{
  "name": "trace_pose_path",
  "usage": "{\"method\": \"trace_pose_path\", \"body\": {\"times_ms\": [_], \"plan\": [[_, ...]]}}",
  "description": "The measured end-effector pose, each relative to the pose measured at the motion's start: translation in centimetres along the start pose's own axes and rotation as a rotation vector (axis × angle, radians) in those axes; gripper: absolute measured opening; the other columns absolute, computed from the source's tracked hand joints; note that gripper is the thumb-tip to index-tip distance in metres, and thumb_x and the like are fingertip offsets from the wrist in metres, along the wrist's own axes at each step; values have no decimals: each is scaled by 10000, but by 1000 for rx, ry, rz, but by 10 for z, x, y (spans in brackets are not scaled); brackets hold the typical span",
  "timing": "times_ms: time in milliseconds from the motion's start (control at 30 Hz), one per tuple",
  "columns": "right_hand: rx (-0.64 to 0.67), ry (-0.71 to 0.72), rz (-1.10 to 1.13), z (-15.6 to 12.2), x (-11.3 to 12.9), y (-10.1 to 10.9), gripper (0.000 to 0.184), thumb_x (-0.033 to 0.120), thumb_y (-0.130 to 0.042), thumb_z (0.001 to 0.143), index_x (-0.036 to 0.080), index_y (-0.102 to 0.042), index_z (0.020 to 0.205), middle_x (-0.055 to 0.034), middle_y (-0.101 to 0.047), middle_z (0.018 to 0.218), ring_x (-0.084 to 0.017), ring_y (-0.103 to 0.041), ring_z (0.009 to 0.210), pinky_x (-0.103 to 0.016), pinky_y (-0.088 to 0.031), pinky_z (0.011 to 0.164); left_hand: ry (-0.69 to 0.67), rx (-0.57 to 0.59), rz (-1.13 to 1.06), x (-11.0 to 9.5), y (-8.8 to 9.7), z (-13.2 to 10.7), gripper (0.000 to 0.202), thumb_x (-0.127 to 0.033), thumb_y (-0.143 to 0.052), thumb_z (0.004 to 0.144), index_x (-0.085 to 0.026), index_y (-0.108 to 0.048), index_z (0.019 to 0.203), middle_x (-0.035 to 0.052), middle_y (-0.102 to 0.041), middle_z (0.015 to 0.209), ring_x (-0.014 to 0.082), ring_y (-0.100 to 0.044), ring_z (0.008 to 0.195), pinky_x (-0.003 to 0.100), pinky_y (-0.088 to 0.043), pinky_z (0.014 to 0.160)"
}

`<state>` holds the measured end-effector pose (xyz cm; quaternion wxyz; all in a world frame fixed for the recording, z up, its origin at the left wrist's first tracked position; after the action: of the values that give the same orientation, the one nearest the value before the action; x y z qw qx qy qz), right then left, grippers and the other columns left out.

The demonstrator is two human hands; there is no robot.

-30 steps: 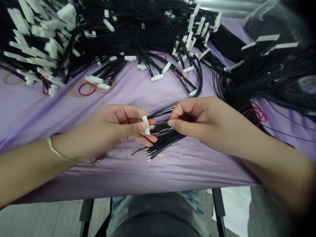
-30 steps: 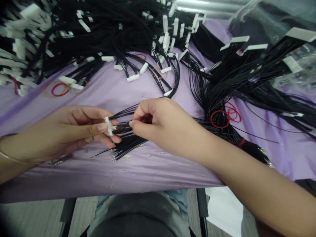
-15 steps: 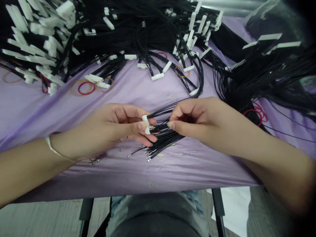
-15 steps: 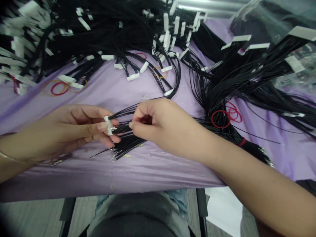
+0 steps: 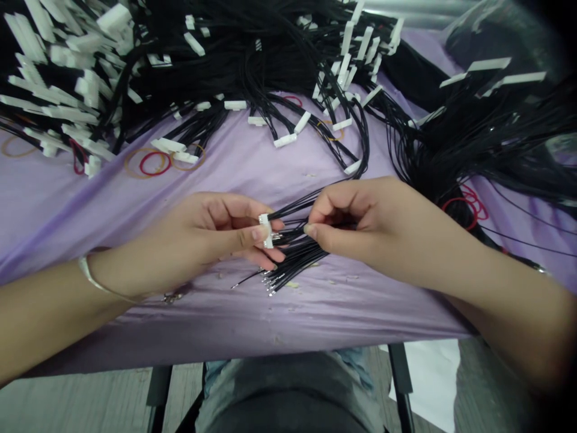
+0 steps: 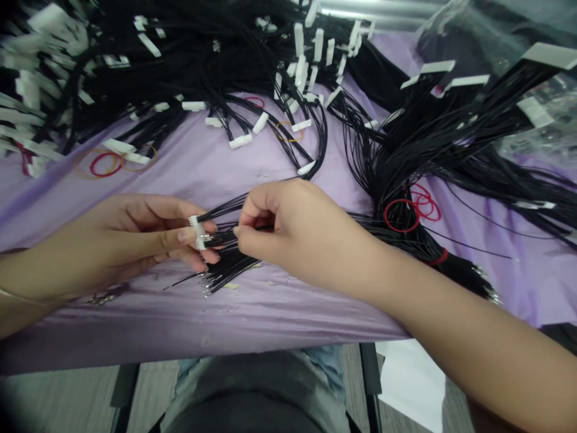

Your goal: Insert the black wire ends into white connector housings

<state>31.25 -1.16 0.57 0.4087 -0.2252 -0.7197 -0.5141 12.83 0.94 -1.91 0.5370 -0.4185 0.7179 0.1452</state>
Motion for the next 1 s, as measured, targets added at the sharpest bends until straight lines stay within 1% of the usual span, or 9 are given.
{"method": "trace_pose_path", "body": {"times_ms": [167, 267, 533, 667, 800, 900, 1000], "plan": [[-44, 12, -57, -2, 2, 0, 73, 162, -609, 739, 170, -618, 667, 39, -573, 561, -65, -454, 485, -211, -317, 422, 0, 10, -15, -1, 0, 0, 47, -106, -628, 846, -99, -671, 864, 51, -739, 714, 117, -706, 646, 151, -576, 664], [-47, 1, -75, -1, 2, 0, 84, 176, -607, 737, 174, -621, 654, 41, -583, 553, -70, -465, 479, -218, -320, 417, 4, -4, -4, 0, 1, -1, 45, -104, -624, 847, -93, -667, 855, 63, -741, 734, 123, -709, 661, 137, -569, 640], [-65, 18, -66, -1, 5, 0, 74, 166, -613, 726, 173, -624, 653, 46, -583, 561, -66, -470, 487, -214, -325, 425, 1, -16, 35, -3, -1, -2, 49, -106, -621, 847, -102, -668, 834, 59, -737, 740, 137, -716, 683, 125, -561, 627], [-69, 12, -57, -2, 5, 0, 69, 173, -613, 731, 169, -629, 663, 39, -588, 567, -66, -471, 491, -213, -325, 429, -8, -32, 44, -3, -1, -2, 37, -118, -639, 834, -109, -675, 835, 48, -732, 724, 133, -711, 667, 134, -567, 632], [-73, 1, -50, -2, 5, 1, 73, 172, -619, 726, 169, -628, 653, 41, -579, 553, -61, -464, 481, -207, -318, 421, -5, -34, 53, -1, 0, -2, 62, -130, -635, 838, -95, -679, 865, 65, -735, 744, 139, -711, 677, 152, -575, 644], [-77, 3, -66, -2, 6, 1, 82, 186, -625, 724, 169, -631, 645, 34, -580, 554, -66, -462, 480, -215, -306, 416, -11, -40, 59, -1, 1, -2, 62, -137, -643, 832, -101, -680, 867, 61, -736, 748, 145, -713, 686, 167, -582, 657], [-81, 21, -76, -3, 8, 0, 87, 183, -617, 725, 169, -633, 641, 34, -592, 564, -71, -481, 490, -223, -324, 425, -16, -47, 79, -2, 0, -2, 55, -136, -646, 828, -111, -682, 860, 50, -735, 747, 140, -711, 676, 158, -578, 647]]}}
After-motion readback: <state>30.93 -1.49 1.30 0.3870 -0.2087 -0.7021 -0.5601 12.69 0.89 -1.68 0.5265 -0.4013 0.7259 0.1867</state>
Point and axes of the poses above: each hand's wrist, its own z-axis towards the middle knuckle, its own y-axis out of the back of the hand, x = y × z, the point moved 3 cm from there along z, towards the middle knuckle
